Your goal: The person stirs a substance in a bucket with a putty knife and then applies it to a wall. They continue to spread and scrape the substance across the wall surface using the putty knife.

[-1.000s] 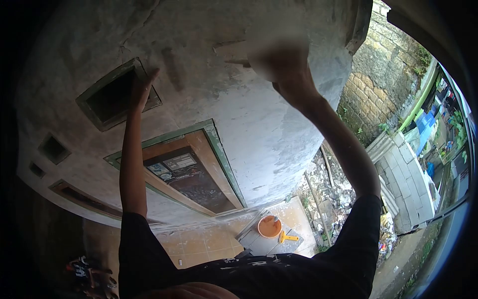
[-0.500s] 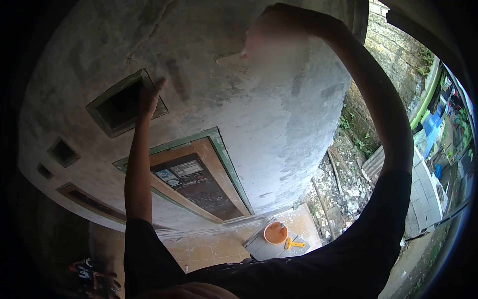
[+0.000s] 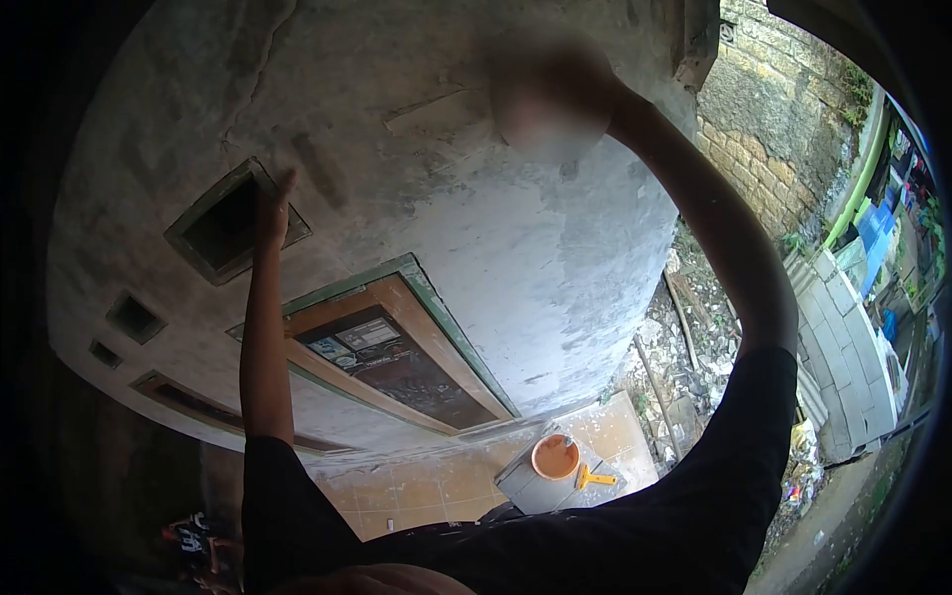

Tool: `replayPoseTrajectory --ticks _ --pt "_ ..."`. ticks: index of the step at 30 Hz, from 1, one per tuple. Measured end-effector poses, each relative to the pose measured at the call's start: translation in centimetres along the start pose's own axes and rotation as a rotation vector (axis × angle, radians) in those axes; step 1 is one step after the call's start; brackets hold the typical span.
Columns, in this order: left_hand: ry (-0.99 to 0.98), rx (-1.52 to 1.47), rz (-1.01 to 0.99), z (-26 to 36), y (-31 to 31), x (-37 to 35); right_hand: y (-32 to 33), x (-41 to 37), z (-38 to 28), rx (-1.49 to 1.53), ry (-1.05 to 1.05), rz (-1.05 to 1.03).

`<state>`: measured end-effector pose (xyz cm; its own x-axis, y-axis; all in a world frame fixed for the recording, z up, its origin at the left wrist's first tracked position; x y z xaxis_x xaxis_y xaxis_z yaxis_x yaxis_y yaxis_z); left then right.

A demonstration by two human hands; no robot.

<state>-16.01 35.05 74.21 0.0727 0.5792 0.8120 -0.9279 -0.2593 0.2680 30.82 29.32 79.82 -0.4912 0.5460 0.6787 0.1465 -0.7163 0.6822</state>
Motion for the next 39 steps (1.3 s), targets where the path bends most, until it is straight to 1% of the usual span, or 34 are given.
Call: replayPoseTrajectory --ticks 2,3,5,9,11,12,13,15,16,17,20,23,24,25,27,30,33,36,38,39 --pt "0.008 -0.011 0.017 0.0 0.0 0.0 -0.9 0.3 0.4 -0.044 0.015 0.165" --pt "0.012 -0.007 0.013 0.0 -0.1 -0.1 -1.2 0.3 0.5 -0.038 0.013 0.163" --pt "0.029 0.007 0.026 -0.1 0.1 -0.1 -1.8 0.4 0.7 -0.094 0.019 0.28" --pt "0.01 0.021 0.037 -0.2 0.0 -0.1 -1.0 1.1 1.5 -0.134 0.006 0.284" --pt "-0.001 0.017 0.03 0.0 0.0 -0.1 -0.3 1.9 2.1 -0.181 0.053 0.412" --pt "0.003 0.012 0.028 -0.1 0.0 0.0 0.0 2.3 2.2 -0.225 0.012 0.372" --pt "0.004 0.021 0.024 -0.2 0.1 0.0 0.8 2.8 2.3 -0.229 0.012 0.366" --pt "0.007 0.022 0.021 -0.1 -0.1 -0.2 2.4 3.8 3.0 -0.286 -0.046 0.405" --pt "0.01 0.017 0.039 0.1 -0.3 -0.2 2.7 4.2 3.5 -0.346 -0.02 0.468" --pt "0.01 0.013 0.056 0.4 -0.3 -0.1 3.0 3.9 3.9 -0.352 -0.02 0.467" --pt "-0.002 0.034 0.014 -0.5 0.1 0.1 5.5 3.0 3.7 -0.332 0.021 0.666" --pt "0.017 0.092 0.003 -0.8 0.4 0.2 7.7 0.9 4.8 -0.328 0.023 0.726" --pt "0.011 0.089 -0.001 -1.0 0.3 0.1 8.2 -0.6 4.8 -0.232 -0.072 0.645" --pt "-0.001 0.075 0.007 -1.1 0.3 0.1 7.8 -2.0 5.5 -0.242 -0.074 0.651" --pt "-0.024 0.057 0.012 -1.4 0.4 0.4 4.6 -5.5 7.4 -0.125 -0.051 0.676" --pt "-0.022 0.005 0.025 -2.1 0.3 0.4 0.1 -10.2 8.0 -0.125 -0.154 0.629" --pt "0.021 0.036 0.031 -2.2 0.6 0.3 -1.9 -11.0 7.3 -0.148 -0.174 0.659" --pt "0.009 0.032 0.035 -2.3 0.6 0.0 -4.7 -10.8 7.1 -0.25 -0.23 0.598" --pt "0.065 0.034 0.043 -1.9 0.6 0.1 -5.6 -10.6 7.0 -0.206 -0.258 0.611" --pt "0.059 0.04 0.049 -1.6 0.6 0.1 -5.8 -10.5 6.9 -0.169 -0.283 0.623"
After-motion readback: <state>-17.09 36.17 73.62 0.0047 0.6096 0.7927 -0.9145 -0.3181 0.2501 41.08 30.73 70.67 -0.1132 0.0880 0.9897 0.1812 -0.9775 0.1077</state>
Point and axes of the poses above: each hand's wrist, its own x-axis towards the middle knuckle, its own y-axis out of the back of the hand, z = x × y, the point moved 1 cm from there along x, towards the middle knuckle, and after that the axes turned 9 degrees about -y, right-handed, at the moved point
